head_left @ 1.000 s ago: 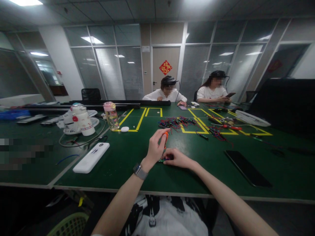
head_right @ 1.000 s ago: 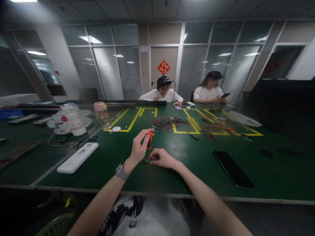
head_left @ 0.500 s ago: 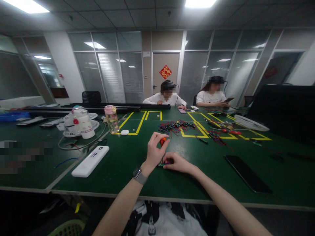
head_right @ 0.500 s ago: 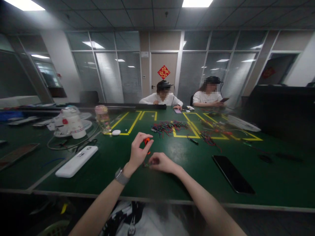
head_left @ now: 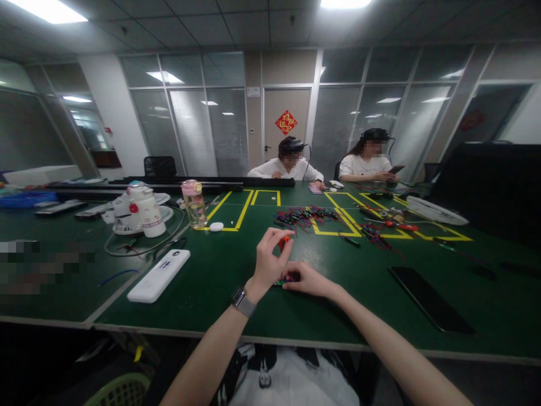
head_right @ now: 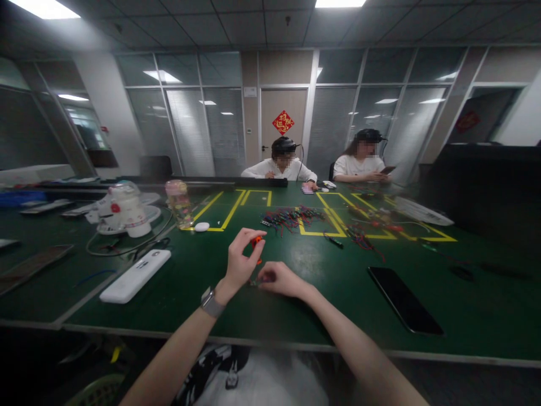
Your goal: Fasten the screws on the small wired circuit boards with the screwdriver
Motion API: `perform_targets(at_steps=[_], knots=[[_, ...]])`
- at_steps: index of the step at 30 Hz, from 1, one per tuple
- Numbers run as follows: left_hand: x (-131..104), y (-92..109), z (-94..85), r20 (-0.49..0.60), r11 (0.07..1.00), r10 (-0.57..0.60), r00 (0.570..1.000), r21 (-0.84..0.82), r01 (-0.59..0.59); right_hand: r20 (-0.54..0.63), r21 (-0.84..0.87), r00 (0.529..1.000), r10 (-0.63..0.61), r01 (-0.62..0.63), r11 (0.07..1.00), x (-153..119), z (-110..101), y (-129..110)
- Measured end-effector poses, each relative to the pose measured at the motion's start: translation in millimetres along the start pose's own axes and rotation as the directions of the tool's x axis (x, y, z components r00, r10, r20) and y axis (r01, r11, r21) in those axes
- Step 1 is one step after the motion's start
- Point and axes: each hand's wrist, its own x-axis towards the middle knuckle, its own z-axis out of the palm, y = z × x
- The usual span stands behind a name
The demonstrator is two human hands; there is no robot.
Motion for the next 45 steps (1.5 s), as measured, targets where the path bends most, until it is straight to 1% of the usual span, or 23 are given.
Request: perform_targets(at_steps=[4, 6, 8, 11, 14, 20, 22, 24, 26, 28, 31, 35, 37, 39, 42, 45], knots=[[-0.7, -0.7, -0.6, -0.028, 1.0, -0.002, 1.0, 0.027, 0.003, 0.0, 0.009, 1.0, 0.015, -0.015, 1.0, 0.8, 1.0, 2.4], [-0.9, -0.4, -1.4, 0.0, 1.0, -0.009, 1.0, 0.001, 0.009, -0.001, -0.004, 1.0, 0.012, -0.012, 1.0, 0.7, 1.0, 2.7], [-0.9, -0.2, -1.9, 0.052, 0.999, -0.013, 0.999, -0.047, 0.015, -0.007, -0.022, 1.0, 0.002, -0.002, 1.0, 0.4, 0.4, 2.1], [-0.6, -0.7, -0.8, 0.073, 0.996, -0.007, 0.997, -0.092, 0.014, -0.006, -0.032, 1.0, -0.002, 0.001, 0.999, -0.1, -0.9, -0.1], [-0.7, -1.6, 1.1, 0.043, 0.997, 0.012, 0.999, -0.071, -0.009, 0.002, -0.034, 1.0, 0.002, -0.002, 0.999, -0.4, -1.8, -2.0], [-3.4, -1.8, 2.4, -0.052, 0.995, 0.077, 0.996, 0.064, -0.074, 0.007, -0.035, 1.0, -0.001, 0.001, 0.999, -0.1, -1.4, -1.5], [-4.0, -1.3, 1.8, -0.054, 0.992, 0.09, 0.994, 0.092, -0.085, 0.01, -0.031, 1.0, 0.0, 0.0, 1.0, 0.1, -1.2, -0.6], [-3.8, -0.8, 0.9, -0.026, 0.991, 0.096, 0.995, 0.096, -0.093, 0.011, -0.027, 1.0, -0.008, 0.008, 1.0, 0.2, -1.0, 0.5], [-3.0, -0.5, 0.1, 0.001, 0.993, 0.094, 0.996, 0.078, -0.093, 0.009, -0.023, 1.0, -0.012, 0.012, 1.0, 0.3, -0.9, 1.8], [-1.9, -0.8, 0.0, 0.005, 0.995, 0.084, 0.996, 0.052, -0.084, 0.006, -0.018, 1.0, -0.008, 0.008, 1.0, 0.3, -0.8, 3.1], [-1.3, -1.6, 1.2, -0.021, 0.995, 0.085, 0.996, 0.061, -0.083, 0.004, -0.017, 1.0, -0.008, 0.008, 1.0, 0.1, -0.9, 4.2], [-2.6, -1.8, 3.2, -0.093, 0.985, 0.105, 0.99, 0.148, -0.091, 0.009, -0.02, 1.0, -0.008, 0.008, 1.0, -0.3, -0.8, 3.9], [-3.6, -1.2, 3.3, -0.106, 0.982, 0.114, 0.988, 0.164, -0.096, 0.008, -0.019, 1.0, -0.002, 0.002, 1.0, -0.4, -0.7, 3.0], [-4.2, -0.6, 2.7, -0.071, 0.984, 0.119, 0.99, 0.144, -0.108, 0.011, -0.024, 1.0, -0.003, 0.003, 1.0, -0.3, -0.8, 2.1], [-4.1, -0.2, 1.9, 0.008, 0.991, 0.112, 0.994, 0.07, -0.113, 0.014, -0.03, 1.0, -0.017, 0.017, 0.999, -0.2, -1.1, 1.4], [-3.5, -0.6, 2.4, 0.031, 0.996, 0.09, 0.995, 0.018, -0.091, 0.009, -0.02, 1.0, -0.025, 0.025, 0.999, -0.2, -1.3, 2.0]])
